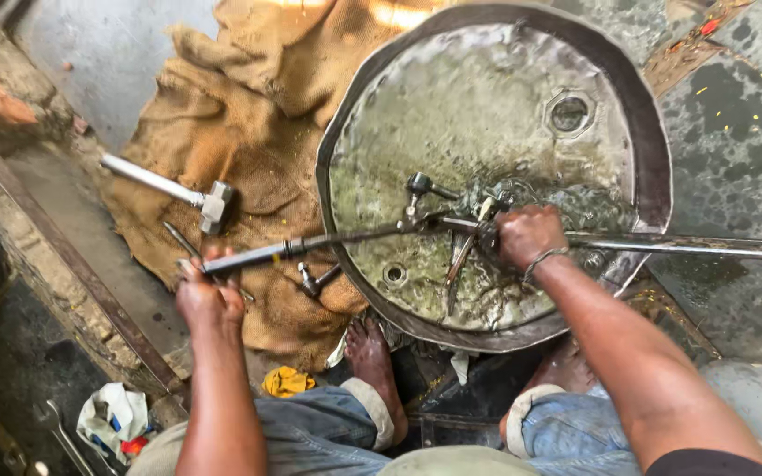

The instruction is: The person is cleaning a metal car component in a basin filled with fluid, using their hands and a metal rod to scrub and rinse the part.

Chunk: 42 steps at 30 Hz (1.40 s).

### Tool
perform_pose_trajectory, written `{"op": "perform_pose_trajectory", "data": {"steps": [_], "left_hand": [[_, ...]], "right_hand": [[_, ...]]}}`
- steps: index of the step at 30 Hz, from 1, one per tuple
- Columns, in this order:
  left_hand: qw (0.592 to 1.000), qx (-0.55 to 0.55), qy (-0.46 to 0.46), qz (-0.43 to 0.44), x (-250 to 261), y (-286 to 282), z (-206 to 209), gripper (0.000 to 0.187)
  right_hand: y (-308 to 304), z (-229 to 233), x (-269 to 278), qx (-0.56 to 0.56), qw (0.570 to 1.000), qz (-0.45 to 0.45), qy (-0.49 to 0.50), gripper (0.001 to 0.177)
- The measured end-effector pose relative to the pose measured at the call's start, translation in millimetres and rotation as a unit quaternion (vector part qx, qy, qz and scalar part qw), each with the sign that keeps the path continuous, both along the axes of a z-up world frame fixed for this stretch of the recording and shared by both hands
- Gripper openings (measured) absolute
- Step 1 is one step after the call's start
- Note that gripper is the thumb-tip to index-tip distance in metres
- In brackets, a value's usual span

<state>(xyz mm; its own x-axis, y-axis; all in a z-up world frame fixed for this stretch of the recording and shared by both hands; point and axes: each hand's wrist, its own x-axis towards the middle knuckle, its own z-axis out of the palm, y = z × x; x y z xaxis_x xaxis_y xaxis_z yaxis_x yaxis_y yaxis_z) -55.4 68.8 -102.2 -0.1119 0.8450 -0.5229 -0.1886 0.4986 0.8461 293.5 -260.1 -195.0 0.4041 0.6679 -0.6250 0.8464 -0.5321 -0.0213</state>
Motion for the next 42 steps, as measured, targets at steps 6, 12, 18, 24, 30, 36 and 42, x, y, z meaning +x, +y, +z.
{"op": "perform_pose_trajectory", "data": {"steps": [6, 12, 18, 24, 30, 36, 42], "left_hand": [[0.98, 0.154, -0.124, -0.03, 38.9, -40.4, 44.8, 0.02], [0.853, 0.451, 0.02, -0.262, 108.3, -152.3, 113.6, 0.024], [0.89, 0.408, 0.011, -0.201, 99.8, -105.7, 77.5, 0.024], [0.995, -0.013, -0.067, 0.073, 14.6, 16.1, -23.6, 0.033], [0.981, 0.119, -0.141, 0.056, 19.2, -8.9, -16.5, 0.033], [0.899, 0.398, -0.038, -0.178, 109.3, -134.0, 87.5, 0.028], [0.884, 0.429, 0.017, -0.183, 120.3, -100.7, 76.1, 0.029]], "right_hand": [[2.1, -20.4, 15.1, 0.04, 0.999, 0.011, 0.0, 0.023], [-0.1, -28.8, 17.5, 0.042, 0.999, 0.001, 0.005, 0.025], [6.6, -33.2, 13.6, -0.006, 1.0, 0.02, 0.0, 0.027], [-5.0, -14.7, 6.5, 0.038, 0.999, 0.001, 0.0, 0.029], [-0.3, -26.3, 12.1, 0.031, 0.999, 0.027, -0.003, 0.027], [4.0, -26.5, 23.3, -0.023, 0.999, 0.02, 0.012, 0.027], [10.2, -10.1, 19.9, 0.009, 1.0, -0.005, 0.029, 0.026]]}}
